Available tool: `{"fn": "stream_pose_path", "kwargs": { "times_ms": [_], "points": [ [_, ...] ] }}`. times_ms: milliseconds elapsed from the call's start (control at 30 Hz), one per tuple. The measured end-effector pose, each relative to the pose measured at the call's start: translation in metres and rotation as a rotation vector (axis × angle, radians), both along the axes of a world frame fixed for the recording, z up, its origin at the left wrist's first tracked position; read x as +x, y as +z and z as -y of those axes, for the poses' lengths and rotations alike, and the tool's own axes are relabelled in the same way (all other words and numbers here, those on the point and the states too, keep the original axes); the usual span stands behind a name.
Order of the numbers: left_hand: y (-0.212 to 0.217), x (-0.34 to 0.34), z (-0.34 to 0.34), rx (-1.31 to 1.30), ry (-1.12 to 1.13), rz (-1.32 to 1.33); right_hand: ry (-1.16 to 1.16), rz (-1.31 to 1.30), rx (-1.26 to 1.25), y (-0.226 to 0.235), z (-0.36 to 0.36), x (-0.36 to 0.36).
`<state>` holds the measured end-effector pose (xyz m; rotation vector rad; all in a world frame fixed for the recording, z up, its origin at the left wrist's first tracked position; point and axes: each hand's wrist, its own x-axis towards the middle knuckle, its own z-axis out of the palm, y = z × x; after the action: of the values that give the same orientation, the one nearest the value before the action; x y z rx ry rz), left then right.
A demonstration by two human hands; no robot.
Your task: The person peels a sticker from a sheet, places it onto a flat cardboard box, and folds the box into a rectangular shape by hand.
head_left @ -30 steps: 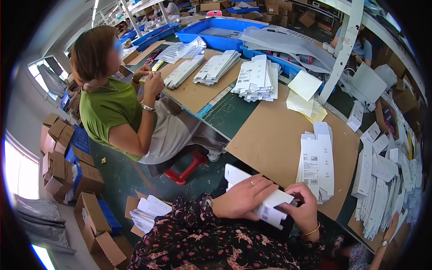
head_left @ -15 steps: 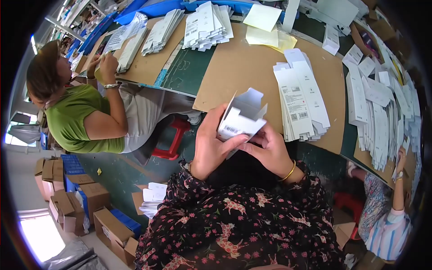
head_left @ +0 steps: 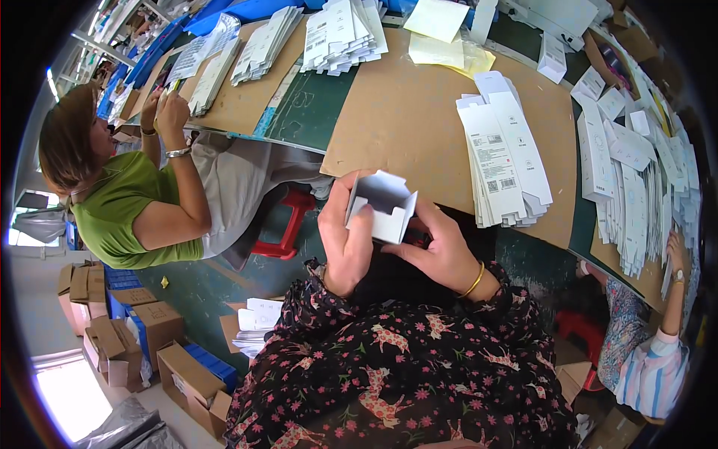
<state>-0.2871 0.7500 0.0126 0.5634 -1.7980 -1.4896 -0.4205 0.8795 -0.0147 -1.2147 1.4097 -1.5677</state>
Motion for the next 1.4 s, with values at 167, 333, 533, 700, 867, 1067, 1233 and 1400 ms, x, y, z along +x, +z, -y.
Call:
{"fn": "stream_pose_path", "kwargs": {
  "times_ms": [167,333,533,700,867,1067,1233,1400],
  "points": [
    [0.012,0.003,0.003,-0.079,0.075,0.053,0.025,-0.502,-0.243,-0.008,0.007,-0.036],
    [-0.006,-0.003,-0.003,-0.387,0.093,0.068,0.125,0.465,0.125,0.004,-0.001,-0.015],
    [-0.001,-0.009,-0.017,-0.710,-0.018,0.105,-0.224,0.290,0.105,-0.008,-0.008,-0.010],
    [0.025,0.000,0.001,-0.722,-0.235,0.138,-0.228,0.382,0.124,0.014,-0.014,-0.024],
    [0.024,0.001,0.000,-0.834,-0.363,0.205,-0.253,0.380,-0.003,0.015,-0.011,-0.022],
    [0.016,0.001,-0.005,-0.755,-0.382,0.225,-0.170,0.287,0.051,0.012,-0.018,-0.020],
    [0.005,0.005,0.003,-0.748,-0.306,0.156,0.003,-0.154,-0.168,0.016,-0.029,-0.029],
    [0.003,0.009,0.007,-0.736,-0.380,0.133,0.055,0.068,-0.026,0.018,-0.037,-0.028]
  ]
}}
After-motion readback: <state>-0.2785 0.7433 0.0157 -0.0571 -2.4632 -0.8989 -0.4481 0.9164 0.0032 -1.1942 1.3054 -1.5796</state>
